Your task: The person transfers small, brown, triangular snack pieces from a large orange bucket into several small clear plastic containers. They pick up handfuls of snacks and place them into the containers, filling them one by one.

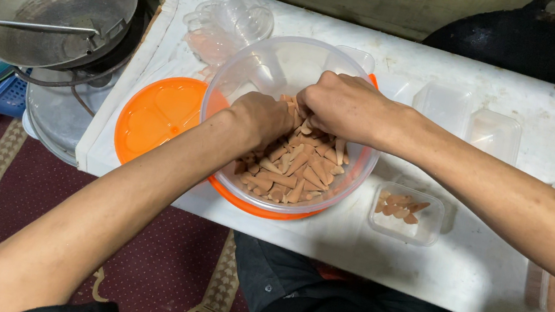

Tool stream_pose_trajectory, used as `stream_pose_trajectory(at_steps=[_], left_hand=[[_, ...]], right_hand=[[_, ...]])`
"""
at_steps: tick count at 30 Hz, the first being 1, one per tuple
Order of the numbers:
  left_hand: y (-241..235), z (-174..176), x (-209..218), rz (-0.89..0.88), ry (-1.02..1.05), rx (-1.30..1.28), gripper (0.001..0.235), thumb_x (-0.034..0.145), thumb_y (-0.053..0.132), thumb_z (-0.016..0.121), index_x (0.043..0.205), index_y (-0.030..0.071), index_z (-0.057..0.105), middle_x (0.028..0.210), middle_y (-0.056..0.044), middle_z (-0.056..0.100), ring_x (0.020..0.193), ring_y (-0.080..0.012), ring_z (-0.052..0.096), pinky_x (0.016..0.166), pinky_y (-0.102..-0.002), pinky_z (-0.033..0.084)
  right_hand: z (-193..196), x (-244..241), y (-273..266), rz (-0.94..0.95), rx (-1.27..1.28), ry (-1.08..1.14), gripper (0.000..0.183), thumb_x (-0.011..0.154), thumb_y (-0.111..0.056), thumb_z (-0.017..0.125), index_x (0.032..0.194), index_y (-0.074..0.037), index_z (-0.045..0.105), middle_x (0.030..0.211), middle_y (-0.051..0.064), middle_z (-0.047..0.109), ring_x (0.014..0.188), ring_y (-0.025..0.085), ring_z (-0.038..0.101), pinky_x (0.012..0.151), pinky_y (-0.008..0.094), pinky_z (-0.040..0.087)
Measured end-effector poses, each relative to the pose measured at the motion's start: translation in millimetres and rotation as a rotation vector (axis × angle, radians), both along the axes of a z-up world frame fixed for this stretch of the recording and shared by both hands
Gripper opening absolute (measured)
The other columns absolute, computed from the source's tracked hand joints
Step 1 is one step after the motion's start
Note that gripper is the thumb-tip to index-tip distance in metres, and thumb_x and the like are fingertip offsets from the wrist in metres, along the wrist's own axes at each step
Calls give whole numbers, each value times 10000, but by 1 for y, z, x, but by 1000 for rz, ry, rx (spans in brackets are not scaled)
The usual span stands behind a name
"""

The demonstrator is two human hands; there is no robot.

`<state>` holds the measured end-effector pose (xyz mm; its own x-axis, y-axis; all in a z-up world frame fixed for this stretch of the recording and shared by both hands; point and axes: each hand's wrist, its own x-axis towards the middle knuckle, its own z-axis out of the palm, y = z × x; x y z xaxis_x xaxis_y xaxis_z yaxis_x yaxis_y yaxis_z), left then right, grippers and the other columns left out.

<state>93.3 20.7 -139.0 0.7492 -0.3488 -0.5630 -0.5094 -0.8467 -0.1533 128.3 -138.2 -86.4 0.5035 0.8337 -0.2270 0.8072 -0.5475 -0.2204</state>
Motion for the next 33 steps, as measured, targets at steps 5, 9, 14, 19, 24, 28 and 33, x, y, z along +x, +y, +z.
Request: stream_pose_trajectory(at_steps=[5, 9, 14, 19, 24, 28, 33], left_hand=[[7, -22, 8, -31, -40, 67, 267, 899, 56, 680, 1160, 38, 728, 1079, -148, 739, 959, -345, 740, 774, -462, 603], [21, -62, 29, -40, -68, 48, 229, 887, 151, 725, 1097, 64, 748, 1029, -133, 746, 909, -349, 747, 738, -461, 610], [20, -57, 20, 3, -77, 80, 203, 906, 118, 693, 1088, 47, 744, 1001, -129, 749, 903, -327, 742, 720, -462, 608], [21, -50, 21, 48, -77, 69, 219, 918, 212, 704, 1070, 64, 756, 960, -115, 757, 886, -323, 744, 714, -489, 612], [17, -50, 21, 108, -85, 51, 203, 949, 176, 674, 1073, 38, 755, 1009, -114, 765, 926, -319, 745, 729, -478, 607], [2, 30, -17, 55, -130, 30, 135, 911, 94, 672, 1002, 54, 763, 942, -131, 757, 882, -338, 744, 735, -508, 614], [30, -2, -6, 68, -315, -121, 84, 901, 48, 682, 898, 14, 759, 849, -163, 741, 829, -348, 748, 706, -479, 623]], right_hand=[[-15, 6, -4, 39, -44, -124, 161, 871, -122, 696, 968, 4, 720, 828, 223, 684, 839, 433, 733, 724, 537, 590], [-20, 3, -2, 56, -105, -270, 104, 864, -59, 659, 909, 6, 726, 770, 188, 694, 782, 374, 739, 672, 489, 598], [-46, -2, -6, 74, -210, -336, 48, 831, -81, 675, 845, -60, 716, 717, 130, 692, 749, 341, 745, 615, 480, 577], [-50, -4, 4, 98, -247, -315, 34, 805, -88, 712, 824, -83, 740, 724, 102, 700, 760, 331, 745, 600, 472, 581], [-76, 13, 11, 117, -303, -267, 95, 758, -92, 800, 845, -66, 776, 732, 127, 728, 762, 339, 747, 592, 473, 587], [-41, -8, 1, 103, -231, -342, 159, 869, 3, 641, 852, -77, 777, 762, 121, 745, 802, 332, 757, 626, 478, 586], [-1, -14, -20, 77, -48, -364, 146, 861, 9, 633, 760, -28, 732, 682, 170, 701, 717, 385, 733, 618, 501, 589]])
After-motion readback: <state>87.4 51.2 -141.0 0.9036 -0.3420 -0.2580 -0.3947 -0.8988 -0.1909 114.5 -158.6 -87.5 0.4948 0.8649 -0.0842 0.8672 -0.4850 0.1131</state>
